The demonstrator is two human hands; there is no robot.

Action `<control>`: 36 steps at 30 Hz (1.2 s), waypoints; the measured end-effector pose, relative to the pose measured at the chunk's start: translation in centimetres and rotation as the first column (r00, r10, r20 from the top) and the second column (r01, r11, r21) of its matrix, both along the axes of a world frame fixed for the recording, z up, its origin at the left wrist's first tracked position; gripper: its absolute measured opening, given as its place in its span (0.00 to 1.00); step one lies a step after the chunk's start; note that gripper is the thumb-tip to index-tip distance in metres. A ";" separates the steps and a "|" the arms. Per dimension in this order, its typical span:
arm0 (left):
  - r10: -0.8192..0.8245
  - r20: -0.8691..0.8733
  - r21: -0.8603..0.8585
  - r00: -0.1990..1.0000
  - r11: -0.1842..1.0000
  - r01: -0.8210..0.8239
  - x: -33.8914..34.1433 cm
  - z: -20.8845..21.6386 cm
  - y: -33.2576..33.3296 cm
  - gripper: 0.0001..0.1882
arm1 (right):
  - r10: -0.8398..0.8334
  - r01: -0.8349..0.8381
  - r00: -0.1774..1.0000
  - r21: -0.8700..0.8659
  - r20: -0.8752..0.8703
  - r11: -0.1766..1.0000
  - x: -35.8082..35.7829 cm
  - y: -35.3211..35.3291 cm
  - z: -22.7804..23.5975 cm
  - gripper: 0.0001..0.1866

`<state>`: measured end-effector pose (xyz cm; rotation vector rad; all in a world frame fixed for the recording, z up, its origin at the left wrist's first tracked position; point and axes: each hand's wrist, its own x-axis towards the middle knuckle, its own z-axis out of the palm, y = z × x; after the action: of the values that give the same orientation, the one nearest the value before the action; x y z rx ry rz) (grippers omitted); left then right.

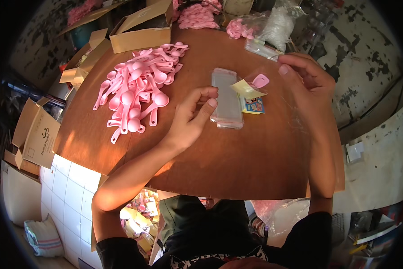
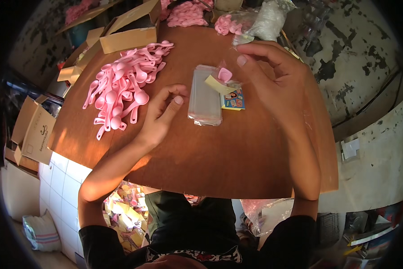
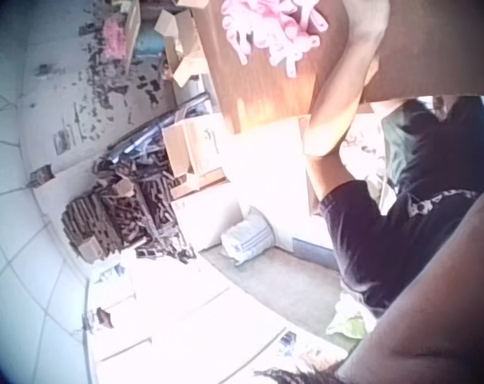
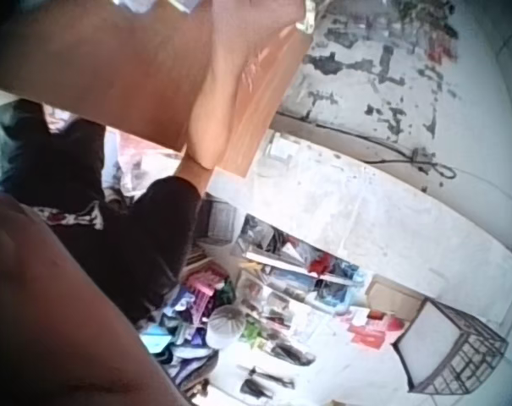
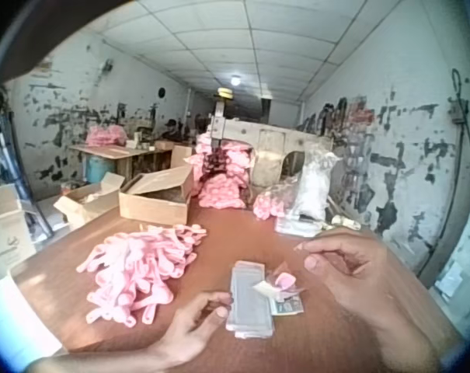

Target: The person repeatedly picks pink plastic spoons from a pile, places each into a small clear plastic bag, and seals the bag. They then affix a yellow sticky note to the bag and set it aside. This cycle is repeated multiple times throughout the clip.

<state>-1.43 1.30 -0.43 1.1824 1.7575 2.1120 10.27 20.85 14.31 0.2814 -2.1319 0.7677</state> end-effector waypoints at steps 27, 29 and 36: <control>-0.364 0.305 -0.414 0.880 0.781 0.467 1.1 0.1 0.2 0.15 | 0.339 0.070 0.820 -0.669 0.461 0.740 3.0 -0.9 -12.9 0.08; -0.374 0.285 -0.408 0.883 0.786 0.464 1.3 0.0 0.3 0.15 | 0.319 0.075 0.833 -0.664 0.452 0.744 3.2 -1.0 -13.4 0.08; -0.402 0.194 -0.331 0.895 0.832 0.445 2.1 -0.7 0.8 0.17 | 0.131 0.059 0.897 -0.408 0.422 0.911 3.8 -0.9 -13.7 0.06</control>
<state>0.63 2.10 -1.17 1.1771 1.5631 1.4858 14.10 19.92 0.61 -0.0934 -2.3075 1.3880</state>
